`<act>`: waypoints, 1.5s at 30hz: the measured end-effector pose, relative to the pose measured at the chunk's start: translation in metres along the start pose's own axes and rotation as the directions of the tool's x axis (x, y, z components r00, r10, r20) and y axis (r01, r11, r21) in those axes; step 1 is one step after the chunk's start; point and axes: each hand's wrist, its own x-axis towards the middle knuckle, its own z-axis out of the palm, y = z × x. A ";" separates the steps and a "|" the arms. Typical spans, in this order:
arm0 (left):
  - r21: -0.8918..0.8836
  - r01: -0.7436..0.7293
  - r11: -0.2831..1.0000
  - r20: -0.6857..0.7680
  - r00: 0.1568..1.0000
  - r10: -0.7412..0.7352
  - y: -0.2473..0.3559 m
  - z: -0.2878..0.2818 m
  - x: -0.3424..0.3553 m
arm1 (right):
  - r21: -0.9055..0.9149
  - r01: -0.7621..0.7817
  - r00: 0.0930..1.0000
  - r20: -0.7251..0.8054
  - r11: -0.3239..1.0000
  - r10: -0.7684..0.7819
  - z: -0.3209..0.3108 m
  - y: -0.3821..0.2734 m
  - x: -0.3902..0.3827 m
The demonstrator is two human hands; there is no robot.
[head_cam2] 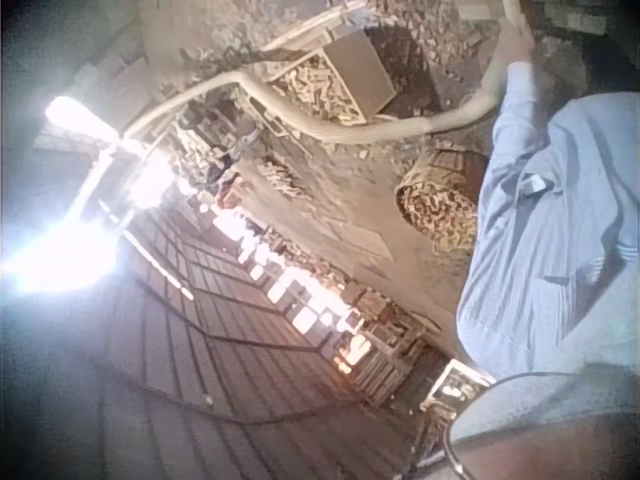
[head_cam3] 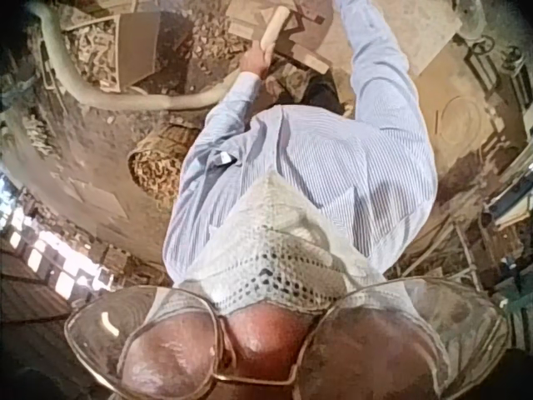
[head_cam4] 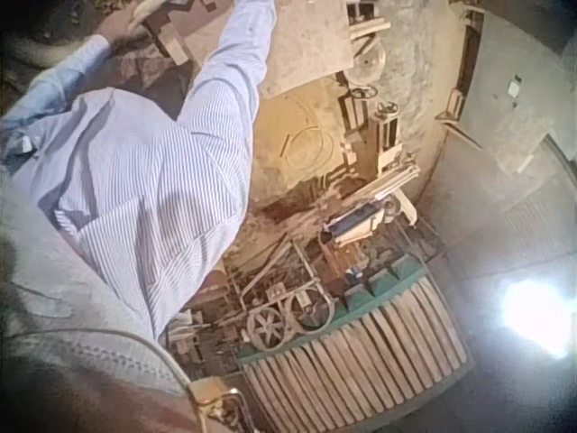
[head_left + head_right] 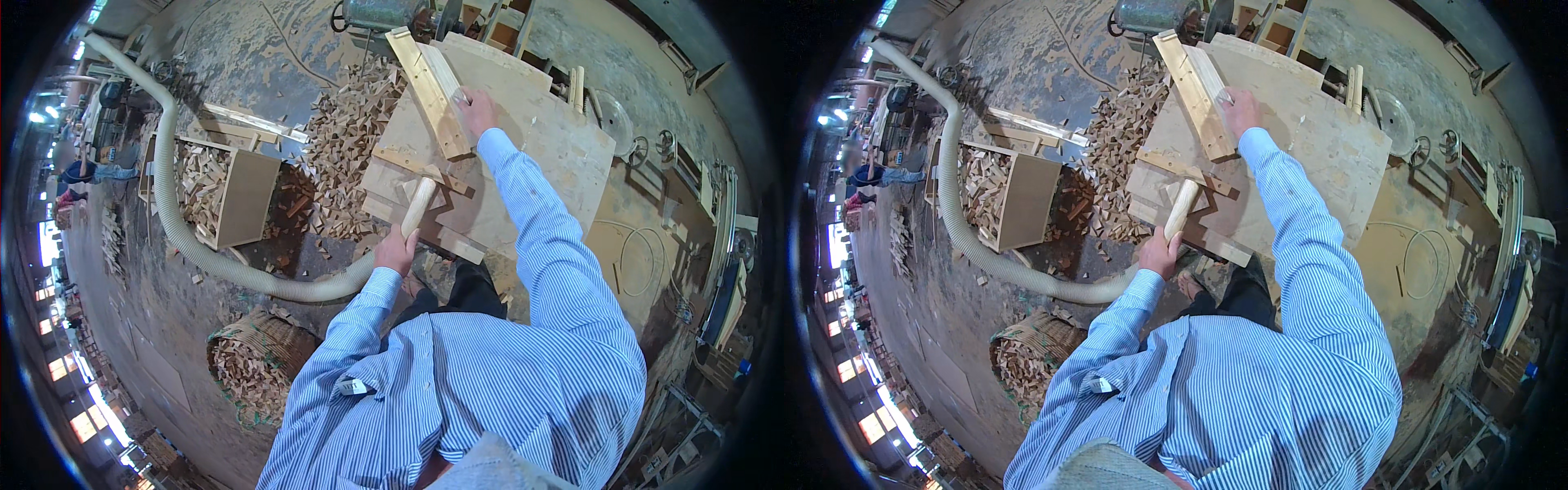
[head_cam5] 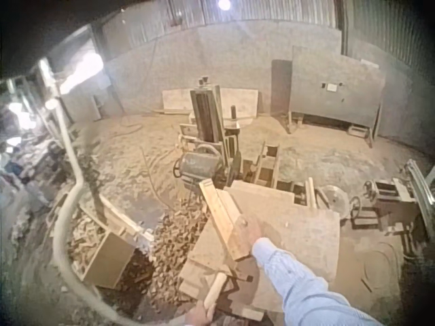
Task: Shaping a cylindrical piece of wood using a mechanical jig in a workshop.
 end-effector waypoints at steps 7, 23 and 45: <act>0.014 -0.034 0.999 -0.038 0.999 0.034 0.009 0.004 0.012 | 0.002 -0.130 0.990 0.059 0.991 0.130 0.015 0.004 0.061; 0.044 -0.039 0.998 -0.054 0.998 0.042 0.058 0.013 0.083 | 0.092 -0.033 0.999 -0.018 0.995 0.035 0.007 0.047 0.146; 0.013 -0.029 0.999 -0.024 0.999 0.029 0.038 0.004 0.049 | 0.079 -0.040 0.998 -0.040 0.996 0.044 -0.002 0.034 0.070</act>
